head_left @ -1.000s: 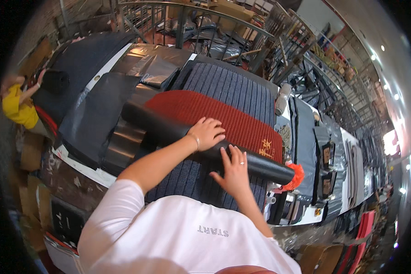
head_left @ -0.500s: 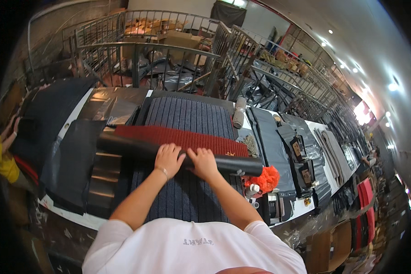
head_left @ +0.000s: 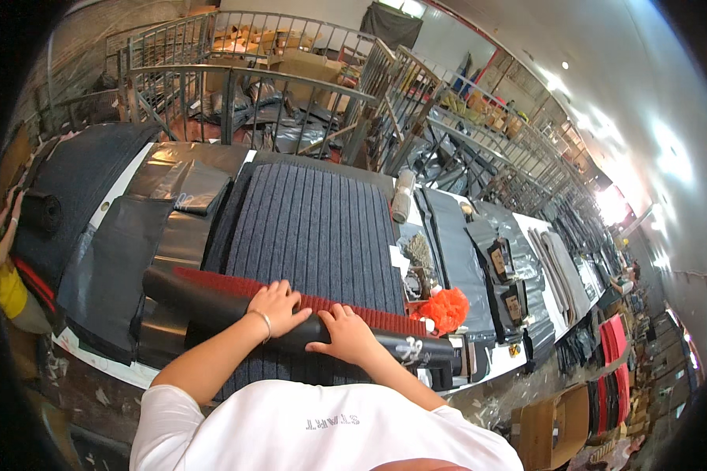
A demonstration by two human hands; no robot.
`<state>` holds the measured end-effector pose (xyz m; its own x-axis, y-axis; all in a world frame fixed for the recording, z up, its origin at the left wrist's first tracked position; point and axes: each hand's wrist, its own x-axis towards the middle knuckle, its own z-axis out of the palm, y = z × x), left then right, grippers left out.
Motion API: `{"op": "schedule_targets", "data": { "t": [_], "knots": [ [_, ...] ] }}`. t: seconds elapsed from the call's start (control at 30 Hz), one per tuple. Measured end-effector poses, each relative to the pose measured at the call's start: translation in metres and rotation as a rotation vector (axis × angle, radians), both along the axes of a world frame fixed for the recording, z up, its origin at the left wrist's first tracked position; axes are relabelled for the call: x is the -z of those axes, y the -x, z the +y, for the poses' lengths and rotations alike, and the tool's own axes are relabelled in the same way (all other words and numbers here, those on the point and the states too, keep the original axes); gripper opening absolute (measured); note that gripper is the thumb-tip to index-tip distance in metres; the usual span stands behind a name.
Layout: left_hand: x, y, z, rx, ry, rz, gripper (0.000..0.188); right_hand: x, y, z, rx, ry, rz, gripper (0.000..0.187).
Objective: The person repeatedly unfolds, inspects, and refolds several car floor mats on a workbench. They handle red and dark-colored mats, checking labels and smoothing the surfaces before rolling them back up. The person also briefly uses scissors to trim a mat edge.
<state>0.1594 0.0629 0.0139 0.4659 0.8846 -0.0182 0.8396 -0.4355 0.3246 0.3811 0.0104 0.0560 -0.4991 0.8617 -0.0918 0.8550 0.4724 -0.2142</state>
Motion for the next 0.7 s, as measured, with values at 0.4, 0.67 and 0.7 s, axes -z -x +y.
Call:
{"op": "schedule_targets", "data": {
  "t": [0.4,0.67,0.7],
  "knots": [
    [0.018,-0.014,0.058,-0.016,0.051,0.024,0.05,0.008,0.013,0.05,-0.027,0.212,-0.168,0.152],
    [0.01,-0.004,0.006,-0.079,-0.254,-0.248,0.03,0.003,0.023,0.027,-0.1,-0.082,0.011,0.102],
    [0.008,-0.003,-0.008,-0.062,-0.299,-0.31,0.032,0.008,0.021,0.023,-0.11,-0.153,0.039,0.095]
  ]
}}
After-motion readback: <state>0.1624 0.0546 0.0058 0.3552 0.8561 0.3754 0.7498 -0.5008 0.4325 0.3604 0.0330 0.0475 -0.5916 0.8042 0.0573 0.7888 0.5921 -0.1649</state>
